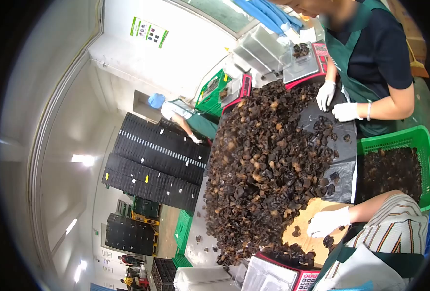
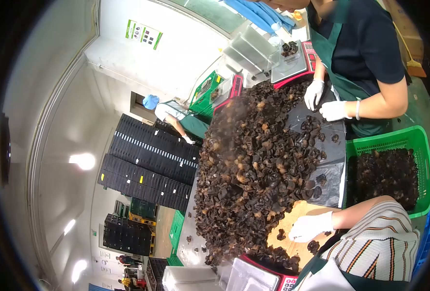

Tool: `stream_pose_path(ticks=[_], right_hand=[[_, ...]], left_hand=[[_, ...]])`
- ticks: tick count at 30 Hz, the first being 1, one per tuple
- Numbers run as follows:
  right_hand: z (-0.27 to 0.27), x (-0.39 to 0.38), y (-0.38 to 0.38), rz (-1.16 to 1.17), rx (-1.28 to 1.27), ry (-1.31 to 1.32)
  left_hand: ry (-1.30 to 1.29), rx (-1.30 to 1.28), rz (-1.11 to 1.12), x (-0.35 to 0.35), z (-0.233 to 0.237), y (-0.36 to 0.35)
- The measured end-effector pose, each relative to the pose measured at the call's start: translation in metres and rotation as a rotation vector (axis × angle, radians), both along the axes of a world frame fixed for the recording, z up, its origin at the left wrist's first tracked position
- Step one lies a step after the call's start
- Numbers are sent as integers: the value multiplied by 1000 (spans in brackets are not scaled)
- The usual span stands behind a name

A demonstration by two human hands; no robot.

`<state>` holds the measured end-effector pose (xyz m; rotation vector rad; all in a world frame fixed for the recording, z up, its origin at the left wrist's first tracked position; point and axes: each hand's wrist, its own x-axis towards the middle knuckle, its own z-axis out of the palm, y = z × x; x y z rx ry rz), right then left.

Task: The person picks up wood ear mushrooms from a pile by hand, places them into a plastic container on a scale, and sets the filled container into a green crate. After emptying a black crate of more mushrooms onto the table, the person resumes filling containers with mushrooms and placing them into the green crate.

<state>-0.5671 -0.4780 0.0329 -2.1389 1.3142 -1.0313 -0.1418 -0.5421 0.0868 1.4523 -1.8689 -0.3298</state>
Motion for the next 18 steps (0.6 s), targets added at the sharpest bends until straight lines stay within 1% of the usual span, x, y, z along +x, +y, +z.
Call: stream_pose_path(ticks=[4, 7, 13, 17, 18], right_hand=[[5, -4, 0, 38, 24, -11], [2, -6, -5, 69, -9, -24], [-6, -7, -14, 113, -30, -46], [5, -19, -8, 120, 7, -62], [4, -21, -7, 112, -17, -63]], left_hand=[[-7, 76, -30, -26, -4, 12], [-6, 111, -40, -38, -4, 18], [-4, 172, -60, -55, -6, 29], [5, 210, -83, -62, -8, 34], [8, 222, -92, -64, -9, 35]])
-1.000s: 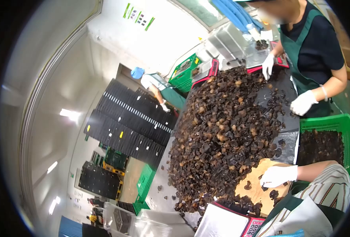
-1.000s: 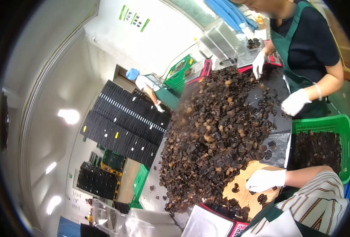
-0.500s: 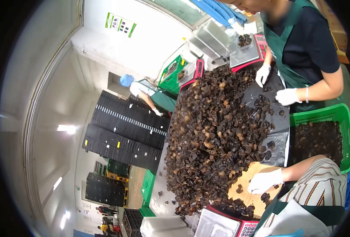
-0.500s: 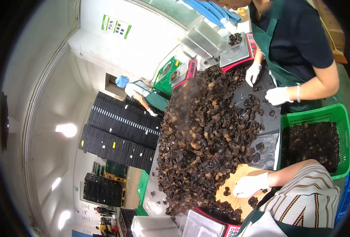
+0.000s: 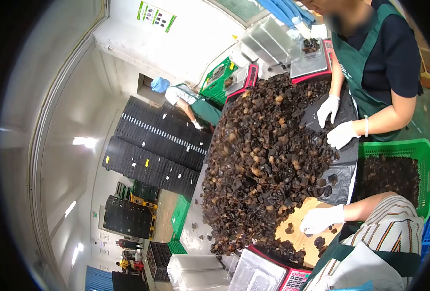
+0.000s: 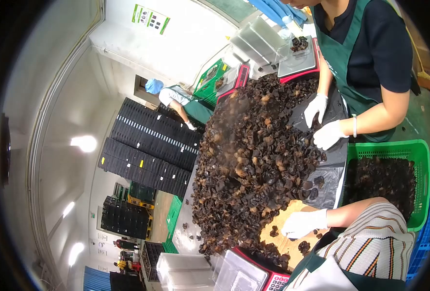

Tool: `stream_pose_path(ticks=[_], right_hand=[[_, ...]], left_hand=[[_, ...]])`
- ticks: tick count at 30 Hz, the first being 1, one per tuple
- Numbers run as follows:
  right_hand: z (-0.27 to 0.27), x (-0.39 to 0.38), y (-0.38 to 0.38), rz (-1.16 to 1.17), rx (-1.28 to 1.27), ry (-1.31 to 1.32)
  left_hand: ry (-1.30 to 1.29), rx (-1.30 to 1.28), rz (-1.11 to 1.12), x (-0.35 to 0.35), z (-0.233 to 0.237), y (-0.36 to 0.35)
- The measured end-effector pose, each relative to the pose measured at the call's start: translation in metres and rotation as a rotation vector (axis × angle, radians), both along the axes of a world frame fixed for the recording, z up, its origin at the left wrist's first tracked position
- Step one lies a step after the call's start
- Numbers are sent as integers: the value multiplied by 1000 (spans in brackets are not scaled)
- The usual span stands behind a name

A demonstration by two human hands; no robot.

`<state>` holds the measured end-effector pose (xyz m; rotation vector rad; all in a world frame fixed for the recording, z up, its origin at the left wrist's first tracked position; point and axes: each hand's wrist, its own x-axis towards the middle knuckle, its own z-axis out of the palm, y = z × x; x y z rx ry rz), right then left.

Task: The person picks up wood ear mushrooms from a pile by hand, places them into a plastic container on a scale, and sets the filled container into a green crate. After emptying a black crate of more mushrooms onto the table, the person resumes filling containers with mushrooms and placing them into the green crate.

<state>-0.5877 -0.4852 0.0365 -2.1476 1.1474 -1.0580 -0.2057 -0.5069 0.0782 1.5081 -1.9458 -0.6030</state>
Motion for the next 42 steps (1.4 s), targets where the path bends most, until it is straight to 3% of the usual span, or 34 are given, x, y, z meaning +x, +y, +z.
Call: stream_pose_path(ticks=[17, 23, 29, 30, 33, 34, 37, 38, 40, 41, 42], right_hand=[[22, -6, 4, -81, 42, 151], [46, 4, 7, -114, 83, 77], [37, -9, 7, -208, -132, 89], [35, -16, 8, -212, -58, 99], [28, -29, 10, -416, -256, 312], [27, -31, 17, -494, -1, 287], [-17, -29, 19, -749, 91, 538], [-28, -29, 22, -652, 296, 413], [-38, -18, 30, -578, 183, 576], [-40, -10, 31, -538, 117, 652], [-39, -2, 33, -488, 112, 591]], left_hand=[[216, 290, -159, -25, -19, 14], [415, 540, -206, -38, -21, 20], [592, 838, -268, -48, -30, 28], [614, 879, -282, -49, -32, 29], [654, 1008, -346, -54, -38, 35], [662, 1045, -370, -56, -40, 37], [662, 1119, -440, -65, -45, 48], [661, 1127, -462, -71, -45, 53], [656, 1094, -477, -87, -33, 62], [694, 1116, -427, -91, -51, 63], [648, 1038, -403, -100, -44, 66]])
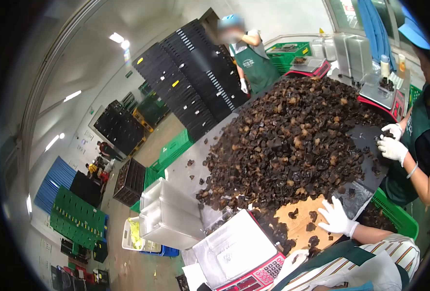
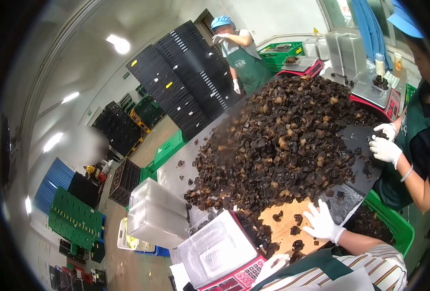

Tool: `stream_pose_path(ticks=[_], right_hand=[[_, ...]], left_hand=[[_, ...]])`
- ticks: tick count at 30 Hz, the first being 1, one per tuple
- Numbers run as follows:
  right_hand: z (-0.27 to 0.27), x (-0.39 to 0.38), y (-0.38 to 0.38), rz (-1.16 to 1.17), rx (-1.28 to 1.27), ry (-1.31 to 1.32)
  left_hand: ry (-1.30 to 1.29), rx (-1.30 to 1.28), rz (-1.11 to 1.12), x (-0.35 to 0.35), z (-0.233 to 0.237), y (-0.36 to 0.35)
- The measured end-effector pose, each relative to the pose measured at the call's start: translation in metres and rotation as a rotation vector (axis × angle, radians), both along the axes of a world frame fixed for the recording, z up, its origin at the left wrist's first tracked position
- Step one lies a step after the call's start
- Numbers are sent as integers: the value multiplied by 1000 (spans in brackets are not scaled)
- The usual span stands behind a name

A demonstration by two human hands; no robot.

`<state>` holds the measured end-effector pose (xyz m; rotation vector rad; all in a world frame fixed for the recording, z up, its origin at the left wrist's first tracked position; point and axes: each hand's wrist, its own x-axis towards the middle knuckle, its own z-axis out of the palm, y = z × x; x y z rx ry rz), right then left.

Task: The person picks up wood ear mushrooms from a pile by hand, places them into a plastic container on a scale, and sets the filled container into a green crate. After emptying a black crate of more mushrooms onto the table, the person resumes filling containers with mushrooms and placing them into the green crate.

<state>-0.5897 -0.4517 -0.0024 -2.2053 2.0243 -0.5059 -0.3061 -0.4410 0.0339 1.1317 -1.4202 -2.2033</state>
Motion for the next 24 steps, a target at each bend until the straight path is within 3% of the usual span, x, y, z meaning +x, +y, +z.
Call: stream_pose_path(ticks=[1, 4, 5, 8, 9, 11, 13, 18, 21, 24], right_hand=[[3, 9, 4, 40, -7, 71], [8, 17, 10, 255, -66, -15], [20, 19, 9, 319, -64, -70], [38, 17, -2, 269, -93, -243], [43, 13, -4, 209, -98, -299], [36, 6, -9, 35, -217, -161], [32, 0, -12, -67, -85, -124], [18, 6, 0, 262, -89, -118], [24, 16, -2, 284, -19, -209], [21, 17, -13, 205, 10, -197]], left_hand=[[-45, -79, 24, -12, 9, 0], [-69, -823, 34, -34, -3, -10], [-129, -838, 60, -40, -5, -11], [-448, -1207, -110, -45, -20, -21], [-509, -1207, -164, -46, -23, -20], [-593, -1150, -292, -49, -30, -18], [-673, -1083, -396, -53, -28, -14], [-599, -903, -486, -52, -24, -23], [-501, -750, -412, -53, -19, -21], [-459, -862, -413, -52, -26, -21]])
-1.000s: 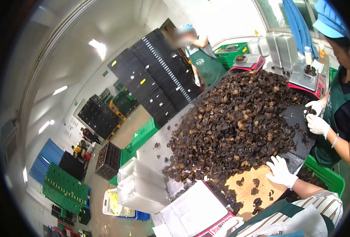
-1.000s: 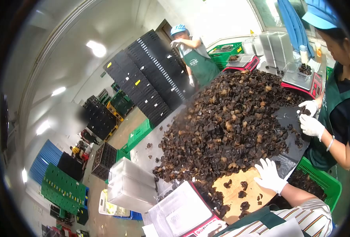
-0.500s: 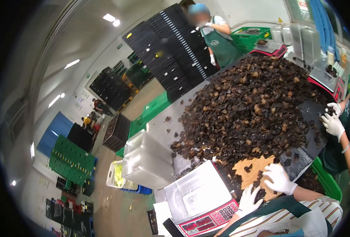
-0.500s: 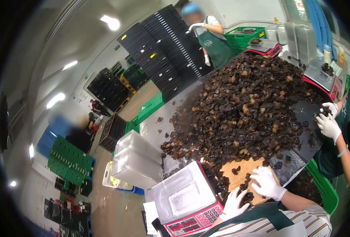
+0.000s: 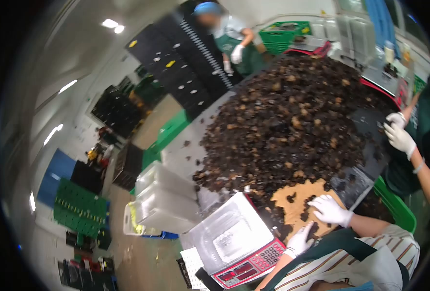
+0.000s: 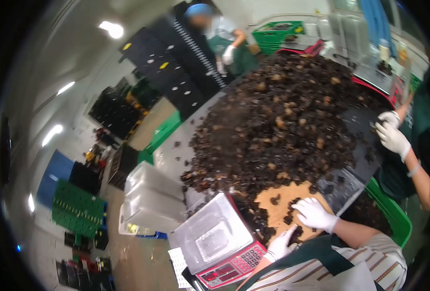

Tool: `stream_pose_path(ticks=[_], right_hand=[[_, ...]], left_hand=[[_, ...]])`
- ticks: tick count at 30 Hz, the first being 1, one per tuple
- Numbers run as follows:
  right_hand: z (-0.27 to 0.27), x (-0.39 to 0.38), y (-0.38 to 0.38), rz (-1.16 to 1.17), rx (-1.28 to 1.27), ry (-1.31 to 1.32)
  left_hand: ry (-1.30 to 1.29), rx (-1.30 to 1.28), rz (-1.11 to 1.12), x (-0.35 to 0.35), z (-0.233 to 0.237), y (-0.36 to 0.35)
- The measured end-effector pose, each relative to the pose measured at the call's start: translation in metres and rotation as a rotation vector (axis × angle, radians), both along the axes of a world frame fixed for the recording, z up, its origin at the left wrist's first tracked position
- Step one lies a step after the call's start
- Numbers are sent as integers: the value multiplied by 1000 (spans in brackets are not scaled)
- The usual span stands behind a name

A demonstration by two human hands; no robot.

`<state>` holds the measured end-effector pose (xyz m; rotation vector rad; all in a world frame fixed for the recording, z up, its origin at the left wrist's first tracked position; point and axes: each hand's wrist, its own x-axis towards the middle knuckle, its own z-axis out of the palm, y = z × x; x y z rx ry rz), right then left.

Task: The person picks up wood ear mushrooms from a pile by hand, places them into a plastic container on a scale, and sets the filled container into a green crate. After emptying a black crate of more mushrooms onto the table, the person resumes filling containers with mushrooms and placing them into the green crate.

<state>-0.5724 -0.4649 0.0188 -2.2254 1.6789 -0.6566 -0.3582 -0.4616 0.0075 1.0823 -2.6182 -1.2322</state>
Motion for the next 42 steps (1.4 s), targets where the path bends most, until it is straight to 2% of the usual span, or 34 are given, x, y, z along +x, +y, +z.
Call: stream_pose_path(ticks=[4, 5, 8, 9, 11, 12, 15, 17, 19, 21, 23, 25, 26, 29, 33, 35, 37, 39, 42], right_hand=[[13, -9, -11, -101, 16, -81], [15, -12, -13, -123, -39, -124], [16, -22, -13, -158, -62, -159], [15, -24, -13, -166, -61, -167], [11, -24, -13, -158, -45, -180], [10, -22, -14, -143, -32, -185], [4, -9, -22, -70, -55, -235], [2, 2, -31, -26, -26, -233], [-3, 16, -47, -37, -112, -153], [6, 31, -58, -22, -45, -65], [-12, 41, -70, 40, -127, 48], [-17, 44, -77, 123, -129, 178], [-27, 43, -82, 119, -218, 121], [-22, 31, -80, 142, -158, -6], [-14, 11, -53, 102, -164, -27], [-16, 8, -41, 89, -188, -52], [-12, 10, -35, 102, -154, -49], [-17, 16, -33, 106, -108, -80], [-16, 23, -36, 134, 54, -106]], left_hand=[[110, -106, 62, -1, 10, 3], [6, -23, 116, -3, 21, 2], [296, 168, 373, 3, 5, 7], [522, 402, 444, 4, -6, 7], [661, 616, 564, 8, -9, 7], [649, 676, 608, 7, 11, 6], [735, 858, 684, 8, 12, 4], [721, 806, 666, 9, 4, 6], [654, 789, 636, 9, 0, 6], [691, 837, 635, 10, -15, 10], [652, 926, 602, 15, -29, 5], [658, 960, 719, 9, -14, 5], [677, 959, 693, 12, -24, 3], [699, 939, 705, 10, -8, 3], [661, 1054, 681, 13, -8, 0], [757, 1127, 632, 15, -24, -4], [800, 1179, 649, 14, -34, -6], [782, 1210, 737, 8, -18, -4], [772, 1204, 727, 10, -23, -5]])
